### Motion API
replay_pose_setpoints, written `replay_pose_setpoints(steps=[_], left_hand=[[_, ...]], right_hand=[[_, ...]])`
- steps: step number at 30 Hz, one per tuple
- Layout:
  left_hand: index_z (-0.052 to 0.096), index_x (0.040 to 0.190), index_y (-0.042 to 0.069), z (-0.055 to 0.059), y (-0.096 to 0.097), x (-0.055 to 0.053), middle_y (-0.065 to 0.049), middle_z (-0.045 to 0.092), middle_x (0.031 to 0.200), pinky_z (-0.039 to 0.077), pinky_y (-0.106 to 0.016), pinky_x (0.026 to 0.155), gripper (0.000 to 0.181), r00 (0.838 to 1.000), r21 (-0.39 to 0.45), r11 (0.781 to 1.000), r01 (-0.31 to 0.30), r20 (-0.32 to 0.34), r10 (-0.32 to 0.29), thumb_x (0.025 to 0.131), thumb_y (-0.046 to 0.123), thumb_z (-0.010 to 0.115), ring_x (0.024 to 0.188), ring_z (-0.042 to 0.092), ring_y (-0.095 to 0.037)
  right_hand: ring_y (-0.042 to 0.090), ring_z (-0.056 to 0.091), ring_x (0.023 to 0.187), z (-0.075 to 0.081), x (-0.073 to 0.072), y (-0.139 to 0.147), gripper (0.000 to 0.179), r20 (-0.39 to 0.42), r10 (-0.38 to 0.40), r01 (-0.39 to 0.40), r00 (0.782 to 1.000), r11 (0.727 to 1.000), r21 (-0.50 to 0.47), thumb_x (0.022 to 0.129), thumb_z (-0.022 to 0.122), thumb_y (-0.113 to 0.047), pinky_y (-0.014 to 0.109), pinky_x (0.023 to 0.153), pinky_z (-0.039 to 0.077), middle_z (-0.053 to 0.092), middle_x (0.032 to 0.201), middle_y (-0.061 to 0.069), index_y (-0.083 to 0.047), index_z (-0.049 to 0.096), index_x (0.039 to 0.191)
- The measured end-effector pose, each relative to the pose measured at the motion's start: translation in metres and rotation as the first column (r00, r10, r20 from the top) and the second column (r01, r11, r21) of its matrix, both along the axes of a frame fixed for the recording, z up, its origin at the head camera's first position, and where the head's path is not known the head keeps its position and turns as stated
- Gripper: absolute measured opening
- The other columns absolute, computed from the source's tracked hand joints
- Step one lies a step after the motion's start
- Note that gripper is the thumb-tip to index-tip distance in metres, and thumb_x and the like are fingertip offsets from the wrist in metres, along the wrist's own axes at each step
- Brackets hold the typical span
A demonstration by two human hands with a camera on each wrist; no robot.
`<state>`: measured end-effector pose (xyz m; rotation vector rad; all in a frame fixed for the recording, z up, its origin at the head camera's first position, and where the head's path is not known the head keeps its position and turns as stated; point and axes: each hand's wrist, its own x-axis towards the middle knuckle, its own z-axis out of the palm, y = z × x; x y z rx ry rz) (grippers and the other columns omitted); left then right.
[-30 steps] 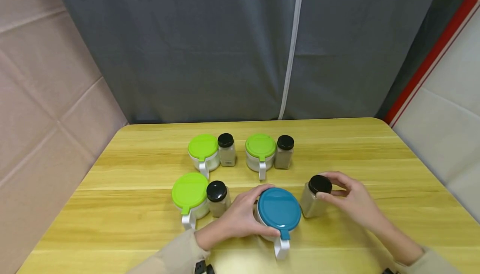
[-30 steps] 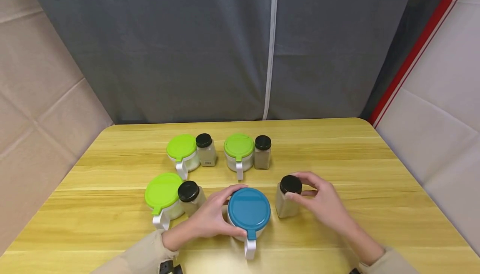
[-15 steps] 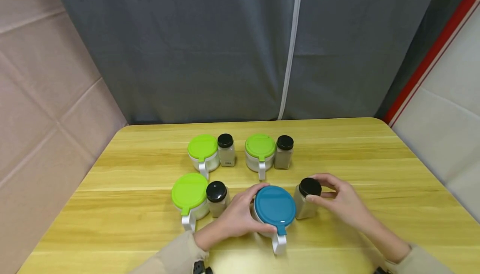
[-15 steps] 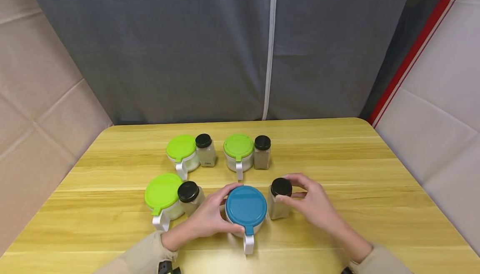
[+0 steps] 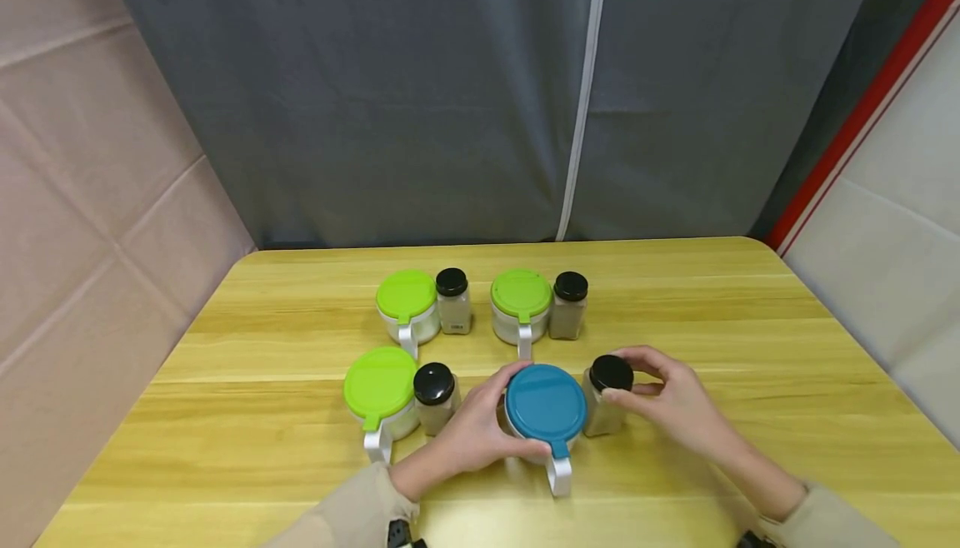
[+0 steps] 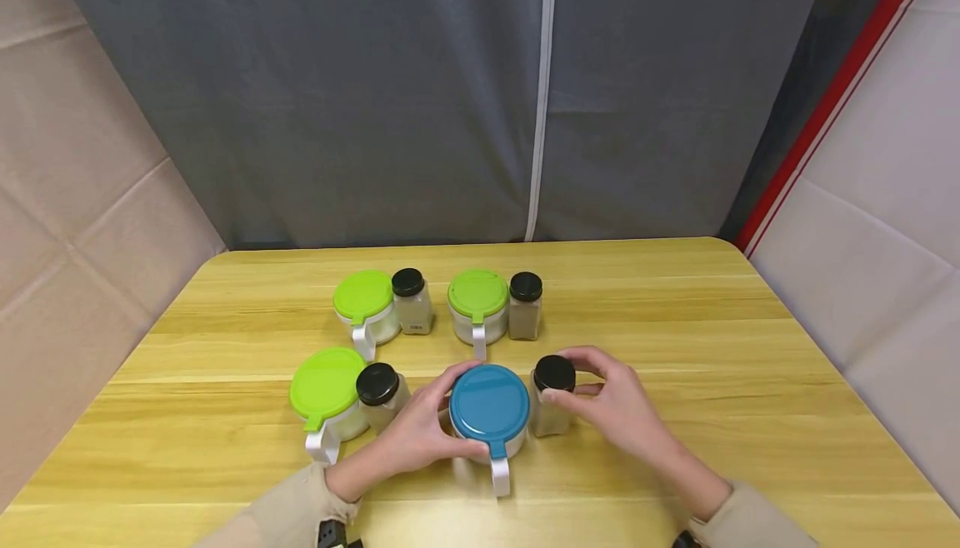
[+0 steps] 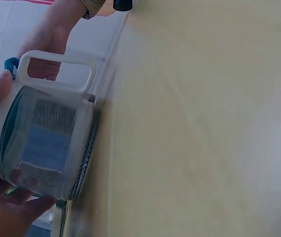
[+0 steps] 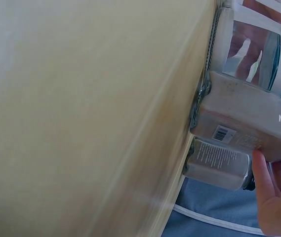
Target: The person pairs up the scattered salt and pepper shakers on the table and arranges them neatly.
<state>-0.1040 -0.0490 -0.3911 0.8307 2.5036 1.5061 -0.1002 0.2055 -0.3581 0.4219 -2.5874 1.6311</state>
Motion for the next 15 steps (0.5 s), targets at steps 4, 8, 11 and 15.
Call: replay_pose_setpoints(steps=[4,8,11,15], left_hand=[[0.025,0.138,0.021,0.000,-0.001,0.001,0.002,0.042,0.128,0.031,-0.041,0.094,0.092,0.999,0.011,1.000,0.000,0.042,0.000,0.064,0.037,0.077,0.114,0.040,-0.015],[0.023,0.138,0.018,0.007,0.000,0.005,0.000,0.042,0.129,0.029,-0.043,0.096,0.090,0.996,0.057,0.998,-0.001,0.093,-0.004,0.067,0.031,0.077,0.116,0.038,-0.016],[0.024,0.137,0.017,0.005,0.000,0.005,0.001,0.042,0.127,0.029,-0.044,0.096,0.088,0.996,0.083,0.996,-0.015,0.085,0.007,0.067,0.032,0.076,0.115,0.039,-0.016],[0.025,0.137,0.022,-0.005,-0.001,0.001,0.003,0.039,0.124,0.030,-0.045,0.094,0.087,0.997,0.061,0.997,-0.041,0.068,0.037,0.067,0.040,0.074,0.114,0.039,-0.016]], right_hand=[[0.017,0.055,0.093,0.000,-0.002,-0.004,0.044,0.004,0.009,-0.008,1.000,1.000,-0.023,0.073,0.073,-0.016,0.024,0.070,0.049,0.057,0.103,0.013,0.000,0.055,0.109],[0.017,0.054,0.095,-0.001,-0.003,-0.006,0.045,0.013,-0.002,0.002,1.000,1.000,-0.023,0.072,0.073,-0.017,0.025,0.070,0.049,0.056,0.103,0.013,0.000,0.055,0.109],[0.019,0.053,0.096,-0.001,-0.003,-0.008,0.046,0.017,-0.018,0.019,1.000,1.000,-0.012,0.072,0.073,-0.019,0.024,0.070,0.049,0.057,0.103,0.012,0.000,0.055,0.110],[0.020,0.053,0.096,0.000,-0.003,-0.010,0.045,0.008,-0.028,0.029,1.000,1.000,-0.010,0.072,0.073,-0.020,0.024,0.070,0.049,0.057,0.103,0.010,-0.002,0.055,0.110]])
